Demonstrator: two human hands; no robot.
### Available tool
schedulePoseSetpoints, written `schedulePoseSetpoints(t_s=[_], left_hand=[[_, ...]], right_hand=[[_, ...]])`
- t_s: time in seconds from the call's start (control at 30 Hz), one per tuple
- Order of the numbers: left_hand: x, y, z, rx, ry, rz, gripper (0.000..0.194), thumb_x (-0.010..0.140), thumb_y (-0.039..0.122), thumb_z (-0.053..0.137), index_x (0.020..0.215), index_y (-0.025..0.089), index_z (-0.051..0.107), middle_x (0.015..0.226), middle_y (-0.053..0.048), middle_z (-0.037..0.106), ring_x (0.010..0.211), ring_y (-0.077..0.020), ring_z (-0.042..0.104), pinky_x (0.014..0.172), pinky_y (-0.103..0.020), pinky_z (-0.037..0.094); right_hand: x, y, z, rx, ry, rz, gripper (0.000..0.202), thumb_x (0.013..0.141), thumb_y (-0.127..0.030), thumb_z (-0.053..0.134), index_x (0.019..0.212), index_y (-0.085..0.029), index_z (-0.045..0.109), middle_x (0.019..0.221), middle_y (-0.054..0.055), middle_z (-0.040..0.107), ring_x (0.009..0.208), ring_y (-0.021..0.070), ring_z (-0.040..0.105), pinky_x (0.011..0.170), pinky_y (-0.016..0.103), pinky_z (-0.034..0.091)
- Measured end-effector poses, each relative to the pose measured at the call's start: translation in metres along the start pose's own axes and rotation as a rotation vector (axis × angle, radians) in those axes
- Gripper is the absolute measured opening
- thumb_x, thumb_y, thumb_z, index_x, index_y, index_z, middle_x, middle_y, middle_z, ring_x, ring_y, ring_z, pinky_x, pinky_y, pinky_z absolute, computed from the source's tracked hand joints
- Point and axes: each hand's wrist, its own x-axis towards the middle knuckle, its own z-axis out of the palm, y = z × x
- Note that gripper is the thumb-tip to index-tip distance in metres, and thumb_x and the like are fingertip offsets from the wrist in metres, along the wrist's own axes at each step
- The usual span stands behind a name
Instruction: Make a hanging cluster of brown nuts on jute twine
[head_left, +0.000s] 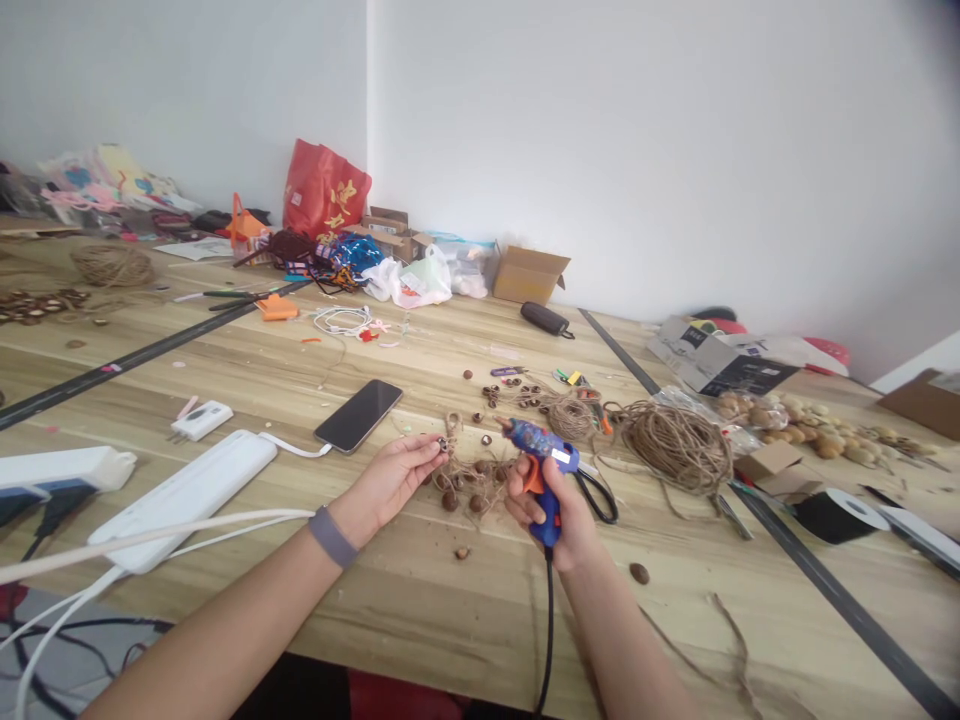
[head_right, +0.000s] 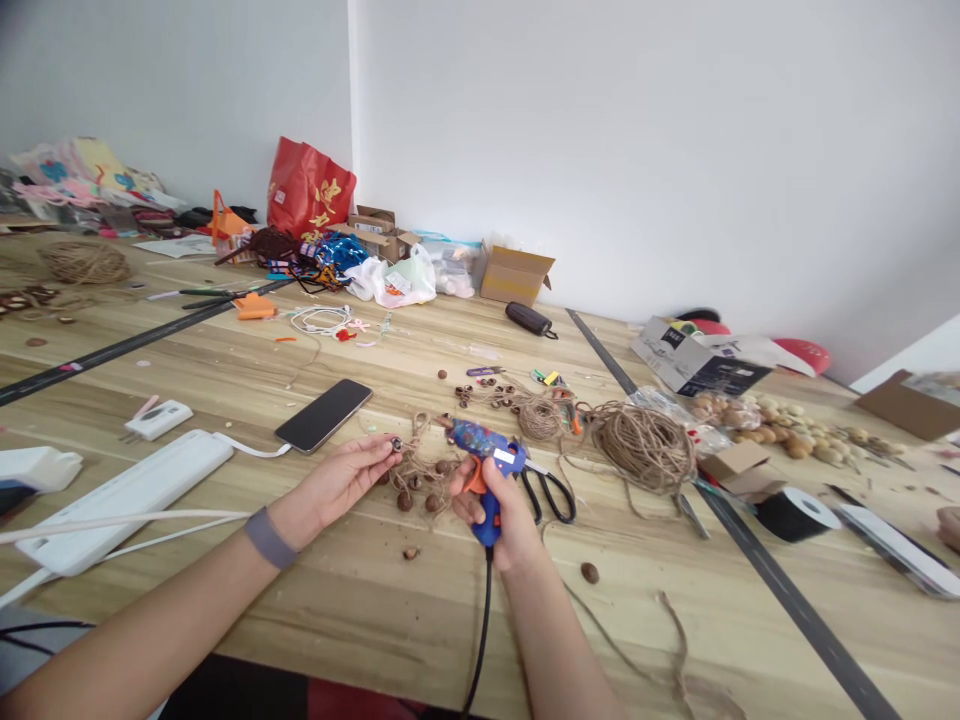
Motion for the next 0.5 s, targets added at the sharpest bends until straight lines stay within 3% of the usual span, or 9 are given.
schedulePoseSetpoints(t_s=[0.13, 0.3, 0.4, 0.5], left_hand=[[-0.002, 0.001, 0.002, -0.007, 0.024, 0.001, 0.025, 0.081, -0.01, 0.059, 0.072, 0.01, 0.072, 0.075, -0.004, 0.073, 0.066, -0.0089, 0.069, 0.075, -0.017, 0.058], [-0.001, 0.002, 0.002, 0.0, 0.044, 0.012, 0.027, 0.082, -0.011, 0.056, 0.073, 0.009, 0.071, 0.071, -0.005, 0.072, 0.063, -0.009, 0.069, 0.069, -0.015, 0.059], [0.0, 0.003, 0.002, -0.018, 0.046, 0.011, 0.026, 0.081, -0.012, 0.055, 0.073, 0.008, 0.07, 0.069, -0.006, 0.072, 0.062, -0.0097, 0.07, 0.064, -0.014, 0.059], [-0.001, 0.005, 0.004, -0.028, 0.047, 0.014, 0.027, 0.082, -0.012, 0.053, 0.074, 0.008, 0.069, 0.069, -0.005, 0.072, 0.061, -0.0093, 0.07, 0.064, -0.013, 0.059]], right_hand=[[0.005, -0.004, -0.005, 0.145, 0.02, 0.015, 0.034, 0.072, -0.045, 0.082, 0.077, -0.017, 0.063, 0.077, 0.001, 0.069, 0.039, 0.0004, 0.026, 0.04, 0.016, 0.03], [0.007, -0.021, -0.016, 0.233, 0.103, 0.12, 0.023, 0.076, -0.03, 0.08, 0.077, -0.015, 0.063, 0.073, 0.0, 0.066, 0.041, 0.002, 0.038, 0.037, 0.015, 0.036], [-0.012, -0.039, -0.029, 0.315, 0.228, 0.087, 0.014, 0.078, -0.02, 0.077, 0.083, -0.017, 0.064, 0.075, 0.0, 0.067, 0.047, 0.0048, 0.049, 0.044, 0.016, 0.046], [-0.052, -0.052, -0.048, 0.341, 0.309, 0.027, 0.022, 0.078, -0.014, 0.074, 0.096, -0.02, 0.064, 0.085, 0.001, 0.07, 0.063, 0.0089, 0.062, 0.062, 0.022, 0.057]])
